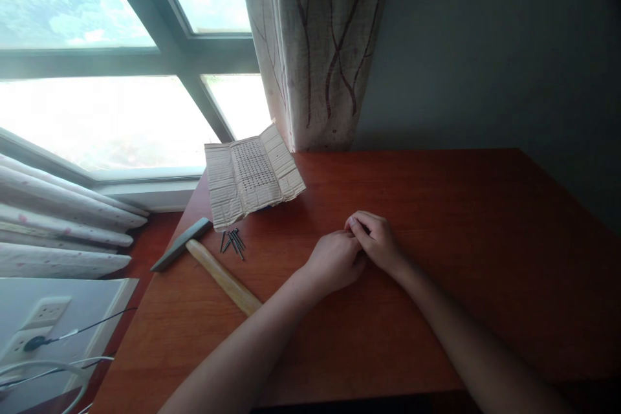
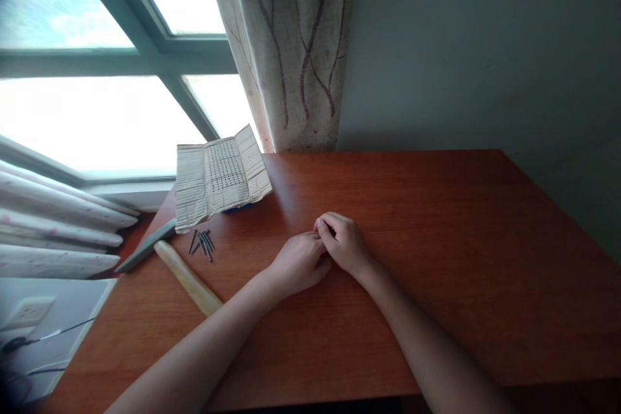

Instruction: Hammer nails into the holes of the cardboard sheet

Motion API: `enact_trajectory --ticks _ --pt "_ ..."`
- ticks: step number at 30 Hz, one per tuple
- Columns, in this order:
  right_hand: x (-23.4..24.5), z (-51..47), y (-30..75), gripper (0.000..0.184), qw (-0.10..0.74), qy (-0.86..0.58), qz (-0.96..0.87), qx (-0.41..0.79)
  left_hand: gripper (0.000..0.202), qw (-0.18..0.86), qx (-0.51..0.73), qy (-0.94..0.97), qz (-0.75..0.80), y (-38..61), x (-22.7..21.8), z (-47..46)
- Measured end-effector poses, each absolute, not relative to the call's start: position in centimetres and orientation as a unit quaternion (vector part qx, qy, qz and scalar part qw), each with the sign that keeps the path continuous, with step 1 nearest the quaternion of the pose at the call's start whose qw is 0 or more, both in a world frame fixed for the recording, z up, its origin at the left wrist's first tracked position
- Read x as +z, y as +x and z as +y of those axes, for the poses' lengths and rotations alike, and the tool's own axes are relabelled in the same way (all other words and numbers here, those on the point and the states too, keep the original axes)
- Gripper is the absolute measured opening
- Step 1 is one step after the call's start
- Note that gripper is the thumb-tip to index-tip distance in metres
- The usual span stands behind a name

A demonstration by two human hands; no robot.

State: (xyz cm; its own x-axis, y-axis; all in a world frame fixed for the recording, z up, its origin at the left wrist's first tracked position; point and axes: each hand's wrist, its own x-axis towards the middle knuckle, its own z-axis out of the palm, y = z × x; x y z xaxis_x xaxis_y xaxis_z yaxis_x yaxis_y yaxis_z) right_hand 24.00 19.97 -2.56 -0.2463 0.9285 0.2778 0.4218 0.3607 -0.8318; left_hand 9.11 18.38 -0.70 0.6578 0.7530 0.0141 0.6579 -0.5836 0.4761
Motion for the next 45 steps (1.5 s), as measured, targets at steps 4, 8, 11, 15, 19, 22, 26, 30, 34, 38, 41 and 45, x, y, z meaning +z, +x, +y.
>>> enact_trajectory --ticks 4,8,11,15,19,22,26,30,34,38,41,45 --pt "-2.4 19.9 24.0 0.028 0.395 -0.468 -0.723 0.32 0.027 0.221 0.107 0.883 0.401 9.1 -0.8 18.4" --pt "-2.5 19.9 24.0 0.028 0.398 -0.467 -0.724 0.317 0.027 0.221 0.108 0.882 0.402 9.1 -0.9 18.4" --pt "-2.5 19.9 24.0 0.028 0.4 -0.466 -0.725 0.311 0.026 0.22 0.108 0.882 0.403 9.1 -0.9 18.4" --pt "-2.4 19.9 24.0 0.028 0.397 -0.466 -0.728 0.31 0.026 0.219 0.111 0.882 0.402 9.1 -0.9 18.3" --pt "-2.4 20.0 24.1 0.029 0.39 -0.468 -0.731 0.308 0.025 0.219 0.116 0.882 0.401 9.1 -0.7 18.3" --pt "-2.4 20.0 24.1 0.03 0.39 -0.468 -0.733 0.304 0.025 0.219 0.12 0.881 0.402 9.1 -0.6 18.3" --pt "-2.3 20.0 24.0 0.03 0.391 -0.467 -0.735 0.297 0.024 0.219 0.119 0.881 0.402 9.1 -0.6 18.3" --pt "-2.2 20.0 24.0 0.03 0.393 -0.468 -0.735 0.294 0.025 0.214 0.112 0.883 0.403 9.2 -0.6 18.3" --pt "-2.3 20.1 24.1 0.03 0.392 -0.467 -0.735 0.298 0.026 0.211 0.108 0.884 0.403 9.2 -0.5 18.3" --pt "-2.5 20.0 23.7 0.028 0.395 -0.469 -0.72 0.326 0.023 0.207 0.118 0.892 0.385 8.2 0.4 17.5" --pt "-2.3 19.3 22.6 0.023 0.385 -0.472 -0.722 0.328 0.02 0.201 0.164 0.897 0.358 5.9 2.0 15.7" --pt "-0.7 17.1 19.1 0.013 0.328 -0.449 -0.771 0.311 0.019 0.18 0.345 0.813 0.433 0.7 3.2 12.4"
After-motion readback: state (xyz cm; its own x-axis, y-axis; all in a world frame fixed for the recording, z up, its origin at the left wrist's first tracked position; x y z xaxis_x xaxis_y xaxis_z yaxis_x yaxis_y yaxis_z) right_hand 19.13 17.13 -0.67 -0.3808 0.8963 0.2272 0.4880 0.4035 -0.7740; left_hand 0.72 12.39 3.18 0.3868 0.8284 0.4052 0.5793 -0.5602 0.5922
